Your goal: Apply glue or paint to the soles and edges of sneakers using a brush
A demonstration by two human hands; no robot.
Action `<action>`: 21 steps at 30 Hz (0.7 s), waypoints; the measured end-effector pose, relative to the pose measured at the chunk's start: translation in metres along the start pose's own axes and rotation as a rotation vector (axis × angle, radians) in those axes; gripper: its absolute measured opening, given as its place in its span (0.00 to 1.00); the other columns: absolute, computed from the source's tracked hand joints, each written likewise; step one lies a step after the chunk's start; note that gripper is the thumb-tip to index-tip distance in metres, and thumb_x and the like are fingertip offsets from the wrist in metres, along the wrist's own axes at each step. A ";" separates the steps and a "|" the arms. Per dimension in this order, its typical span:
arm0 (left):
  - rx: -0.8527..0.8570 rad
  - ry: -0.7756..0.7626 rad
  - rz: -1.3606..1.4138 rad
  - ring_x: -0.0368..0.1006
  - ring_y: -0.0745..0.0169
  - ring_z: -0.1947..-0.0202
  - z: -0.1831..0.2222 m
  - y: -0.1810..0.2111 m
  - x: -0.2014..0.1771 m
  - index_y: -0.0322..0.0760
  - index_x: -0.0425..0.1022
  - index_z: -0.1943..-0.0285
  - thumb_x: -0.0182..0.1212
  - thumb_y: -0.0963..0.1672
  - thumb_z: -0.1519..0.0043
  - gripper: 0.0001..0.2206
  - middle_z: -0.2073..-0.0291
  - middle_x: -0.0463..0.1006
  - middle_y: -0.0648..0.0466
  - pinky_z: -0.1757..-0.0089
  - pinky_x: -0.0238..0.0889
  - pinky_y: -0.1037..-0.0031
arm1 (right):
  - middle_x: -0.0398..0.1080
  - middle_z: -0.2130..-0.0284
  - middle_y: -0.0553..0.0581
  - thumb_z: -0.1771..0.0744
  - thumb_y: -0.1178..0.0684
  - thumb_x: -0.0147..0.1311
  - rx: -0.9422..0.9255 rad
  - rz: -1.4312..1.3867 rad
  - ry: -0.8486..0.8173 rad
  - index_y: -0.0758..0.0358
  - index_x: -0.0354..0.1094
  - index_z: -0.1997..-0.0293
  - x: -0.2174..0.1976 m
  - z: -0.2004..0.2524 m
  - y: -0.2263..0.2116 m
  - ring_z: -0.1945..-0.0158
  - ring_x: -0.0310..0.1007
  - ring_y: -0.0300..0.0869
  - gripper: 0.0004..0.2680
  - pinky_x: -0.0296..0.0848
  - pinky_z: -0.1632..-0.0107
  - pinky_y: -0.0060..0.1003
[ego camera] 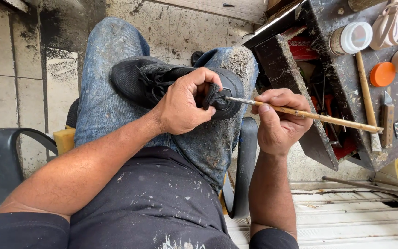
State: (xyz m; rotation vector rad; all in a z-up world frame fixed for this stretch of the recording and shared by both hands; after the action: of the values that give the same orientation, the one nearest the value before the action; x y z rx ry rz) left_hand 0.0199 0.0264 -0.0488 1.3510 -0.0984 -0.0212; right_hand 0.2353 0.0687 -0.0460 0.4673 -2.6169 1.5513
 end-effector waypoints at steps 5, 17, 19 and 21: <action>-0.007 0.000 -0.009 0.74 0.68 0.63 0.000 0.003 0.000 0.45 0.75 0.49 0.65 0.36 0.50 0.20 0.72 0.78 0.56 0.56 0.72 0.71 | 0.71 0.70 0.75 0.36 0.67 0.59 0.008 -0.011 -0.007 0.72 0.61 0.63 0.011 -0.004 -0.004 0.70 0.78 0.47 0.07 0.80 0.68 0.35; 0.002 -0.002 -0.030 0.74 0.68 0.64 -0.001 0.004 0.003 0.46 0.75 0.50 0.65 0.37 0.51 0.19 0.73 0.77 0.57 0.56 0.71 0.71 | 0.71 0.70 0.74 0.36 0.69 0.61 -0.021 0.100 -0.080 0.73 0.62 0.65 0.009 -0.006 -0.013 0.67 0.77 0.48 0.07 0.80 0.67 0.36; 0.010 0.007 -0.026 0.73 0.68 0.64 -0.001 0.003 0.001 0.46 0.75 0.50 0.65 0.36 0.51 0.19 0.73 0.77 0.57 0.56 0.71 0.71 | 0.71 0.71 0.74 0.37 0.70 0.61 -0.037 0.121 -0.108 0.73 0.63 0.67 0.010 -0.008 -0.012 0.67 0.76 0.48 0.07 0.80 0.67 0.36; 0.006 0.005 -0.026 0.73 0.68 0.64 0.000 0.000 0.000 0.46 0.76 0.50 0.66 0.37 0.51 0.19 0.73 0.77 0.56 0.56 0.71 0.70 | 0.72 0.72 0.73 0.38 0.71 0.61 -0.105 0.160 -0.100 0.71 0.65 0.68 0.014 -0.007 -0.015 0.67 0.76 0.49 0.07 0.81 0.67 0.37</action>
State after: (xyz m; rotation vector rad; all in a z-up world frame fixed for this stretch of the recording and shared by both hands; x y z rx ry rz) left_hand 0.0195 0.0264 -0.0493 1.3587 -0.0768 -0.0399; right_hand 0.2251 0.0654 -0.0271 0.3432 -2.8592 1.4578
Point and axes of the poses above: each hand's wrist, its own z-axis away from the middle knuckle, its own x-axis out of the palm, y = z × x, the point moved 2 cm from there along -z, towards the middle knuckle
